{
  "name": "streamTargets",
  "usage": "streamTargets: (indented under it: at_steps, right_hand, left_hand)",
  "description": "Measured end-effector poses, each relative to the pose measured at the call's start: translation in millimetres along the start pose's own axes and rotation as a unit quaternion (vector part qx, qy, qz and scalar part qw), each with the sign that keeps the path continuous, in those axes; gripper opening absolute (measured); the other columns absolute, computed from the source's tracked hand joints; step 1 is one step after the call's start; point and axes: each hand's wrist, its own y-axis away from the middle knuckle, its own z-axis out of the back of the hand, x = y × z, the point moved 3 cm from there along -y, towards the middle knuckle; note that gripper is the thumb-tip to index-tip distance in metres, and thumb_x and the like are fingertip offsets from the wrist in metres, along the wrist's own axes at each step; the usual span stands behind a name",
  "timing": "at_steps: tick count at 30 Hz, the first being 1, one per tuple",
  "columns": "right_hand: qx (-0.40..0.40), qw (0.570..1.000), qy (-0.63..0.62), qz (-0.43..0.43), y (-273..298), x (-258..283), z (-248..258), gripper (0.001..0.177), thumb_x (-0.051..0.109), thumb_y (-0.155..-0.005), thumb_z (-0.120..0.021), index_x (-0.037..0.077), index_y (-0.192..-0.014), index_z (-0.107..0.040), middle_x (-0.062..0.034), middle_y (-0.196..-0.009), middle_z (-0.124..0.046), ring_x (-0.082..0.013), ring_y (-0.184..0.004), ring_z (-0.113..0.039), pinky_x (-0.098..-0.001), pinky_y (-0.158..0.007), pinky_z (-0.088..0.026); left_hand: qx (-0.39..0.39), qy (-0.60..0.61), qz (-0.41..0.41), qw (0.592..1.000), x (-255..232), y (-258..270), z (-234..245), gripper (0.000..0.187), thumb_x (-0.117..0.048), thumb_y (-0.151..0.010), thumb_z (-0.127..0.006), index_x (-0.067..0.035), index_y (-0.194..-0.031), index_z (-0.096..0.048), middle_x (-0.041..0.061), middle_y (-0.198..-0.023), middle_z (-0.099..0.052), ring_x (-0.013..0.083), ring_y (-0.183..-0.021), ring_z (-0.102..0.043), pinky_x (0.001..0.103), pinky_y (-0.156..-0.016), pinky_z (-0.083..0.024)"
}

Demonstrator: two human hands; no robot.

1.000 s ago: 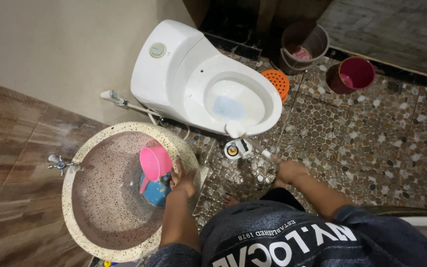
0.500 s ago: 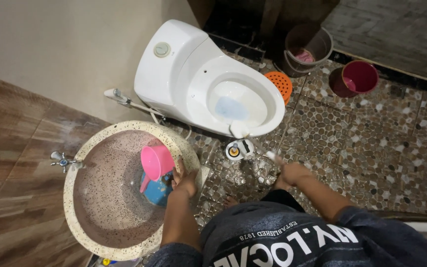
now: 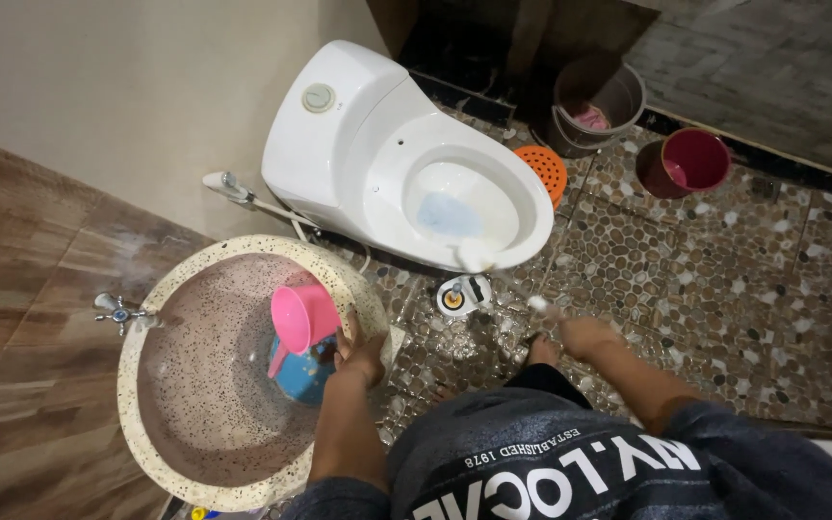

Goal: The person cleans a white toilet bowl using a toilet brush and water from a pink scoop. They repeatedly scoop water from a large stone basin and pour it into the toilet while scrubbing the interior surfaces.

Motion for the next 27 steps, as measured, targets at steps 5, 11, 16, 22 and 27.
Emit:
streamTargets:
  at_steps: [5,11,16,22,27]
  right_hand:
    - [-0.080,0.992,0.012,-0.093,-23,-54,23,0.067,0.018,-0.100,-0.041,0.019,-0.166,-0.025,-0.0244,-0.126,-0.072,-0.0410,-0.119,-0.070,-0.0539,-0.096,-0.060]
    - [-0.008,0.997,0.059,-0.042,32,-26,57,0.067,0.015,-0.105,-0.032,0.027,-0.167,-0.013,-0.0177,-0.140,-0.066,-0.0352,-0.131,-0.065,-0.0503,-0.109,-0.053]
    - [-0.034,0.995,0.021,-0.092,9,-64,95,0.064,0.018,-0.104,-0.029,0.025,-0.167,-0.020,-0.0215,-0.137,-0.069,-0.0385,-0.127,-0.068,-0.0513,-0.105,-0.055]
    - [-0.062,0.990,0.116,-0.060,-23,-123,137,0.053,0.026,-0.104,-0.042,0.024,-0.157,-0.046,-0.0147,-0.124,-0.077,-0.0314,-0.117,-0.075,-0.0464,-0.099,-0.059]
    - [-0.168,0.964,0.201,0.052,-209,-218,121,0.033,0.019,-0.103,-0.047,0.013,-0.114,-0.078,-0.0121,-0.098,-0.081,-0.0277,-0.096,-0.080,-0.0418,-0.081,-0.064]
  left_hand:
    - [0.009,-0.027,0.006,1.000,-7,5,7,0.072,-0.013,-0.103,-0.052,-0.046,-0.162,-0.026,0.000,-0.165,0.042,0.0375,-0.156,0.024,0.053,-0.127,-0.007]
    - [-0.055,0.282,0.070,0.955,-22,39,27,0.075,-0.069,-0.100,-0.039,-0.057,-0.161,0.001,-0.010,-0.172,0.022,0.0211,-0.160,0.016,0.039,-0.128,0.008]
    - [-0.066,0.277,0.114,0.952,24,-19,-13,0.091,-0.082,-0.088,-0.044,-0.061,-0.157,0.012,-0.012,-0.172,0.017,0.0346,-0.159,-0.005,0.048,-0.129,-0.003]
    - [-0.088,0.130,0.124,0.980,-7,-17,-7,0.089,-0.056,-0.089,-0.053,-0.056,-0.160,0.001,-0.002,-0.170,0.028,0.0407,-0.157,0.005,0.055,-0.125,-0.008]
    - [-0.132,0.040,0.126,0.982,-16,-47,-30,0.112,-0.036,-0.087,-0.076,-0.042,-0.164,0.006,0.005,-0.169,0.039,0.0514,-0.154,0.018,0.077,-0.115,-0.009]
